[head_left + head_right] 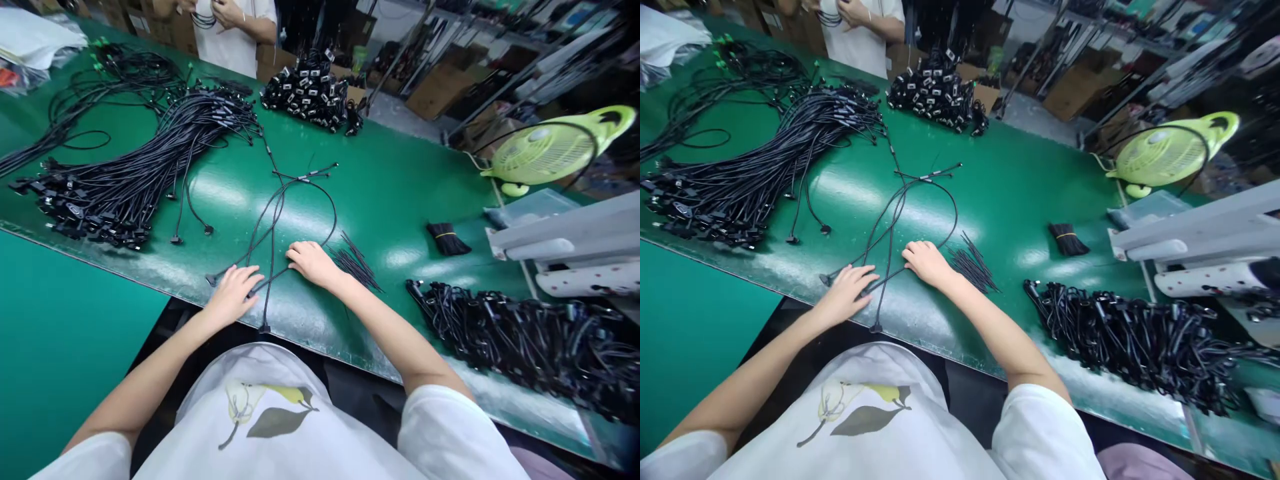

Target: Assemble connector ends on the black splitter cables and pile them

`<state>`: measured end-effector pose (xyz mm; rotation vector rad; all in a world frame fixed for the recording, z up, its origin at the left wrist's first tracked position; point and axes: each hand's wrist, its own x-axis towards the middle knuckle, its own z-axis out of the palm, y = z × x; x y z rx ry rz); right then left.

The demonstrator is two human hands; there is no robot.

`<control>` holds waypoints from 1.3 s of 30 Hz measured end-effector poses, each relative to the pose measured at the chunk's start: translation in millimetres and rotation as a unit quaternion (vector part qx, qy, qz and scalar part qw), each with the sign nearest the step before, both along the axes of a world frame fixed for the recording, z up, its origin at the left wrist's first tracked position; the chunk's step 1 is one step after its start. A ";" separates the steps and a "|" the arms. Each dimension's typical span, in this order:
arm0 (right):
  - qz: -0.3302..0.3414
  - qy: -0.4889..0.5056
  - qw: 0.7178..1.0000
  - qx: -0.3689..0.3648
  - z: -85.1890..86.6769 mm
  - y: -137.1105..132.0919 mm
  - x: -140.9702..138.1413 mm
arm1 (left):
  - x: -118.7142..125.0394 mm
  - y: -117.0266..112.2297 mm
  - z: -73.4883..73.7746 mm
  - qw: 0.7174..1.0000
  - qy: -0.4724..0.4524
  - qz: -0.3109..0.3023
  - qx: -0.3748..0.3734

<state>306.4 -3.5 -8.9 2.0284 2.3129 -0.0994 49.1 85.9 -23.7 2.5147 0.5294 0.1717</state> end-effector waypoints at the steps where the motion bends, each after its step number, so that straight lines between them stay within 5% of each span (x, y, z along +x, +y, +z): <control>1: 0.001 -0.012 1.000 -0.008 -0.1 0.5 7.6 | 1.6 12.5 1.1 1.000 0.004 0.015 0.026; 5: 0.004 -0.034 0.999 -0.028 -3.2 13.1 24.2 | 9.0 55.6 10.9 0.990 -0.002 0.084 0.117; 10: 0.025 -0.033 0.999 -0.021 -2.9 28.0 19.1 | 14.2 54.4 10.8 0.993 0.013 0.049 0.104; 12: 0.016 -0.032 0.999 -0.003 8.9 32.5 22.9 | 13.7 49.4 10.8 0.995 0.008 0.073 0.066; 15: -0.025 -0.033 0.998 0.055 48.7 45.1 50.5 | 7.9 49.7 24.9 0.987 -0.072 0.125 -0.070; 17: -0.068 -0.041 0.990 0.112 85.0 58.0 80.8 | 0.0 54.0 44.2 0.948 -0.145 0.152 -0.241; 21: -0.160 -0.066 0.968 0.180 151.0 88.2 134.2 | -26.9 60.8 86.7 0.791 -0.224 0.096 -0.562; 25: -0.227 -0.097 0.945 0.213 187.7 113.0 143.4 | -67.5 62.2 112.8 0.671 -0.337 0.060 -0.658; 27: -0.233 -0.129 0.941 0.210 194.0 117.6 127.9 | -86.9 64.4 120.2 0.647 -0.414 0.084 -0.635; 29: -0.200 -0.147 0.949 0.194 190.7 113.2 96.1 | -98.2 65.9 124.3 0.690 -0.446 0.159 -0.548; 33: -0.046 -0.113 0.985 0.123 163.2 73.1 -4.3 | -80.8 54.7 119.7 0.852 -0.368 0.305 -0.213; 35: 0.099 -0.073 0.989 0.086 153.4 45.4 -49.9 | -57.5 41.7 112.9 0.908 -0.309 0.254 -0.124; 37: 0.124 -0.049 0.986 0.101 153.6 25.2 -74.5 | -35.5 26.4 106.2 0.944 -0.254 0.154 -0.142; 39: 0.077 -0.035 0.987 0.136 159.0 16.8 -73.4 | -21.7 12.0 101.7 0.950 -0.220 0.078 -0.208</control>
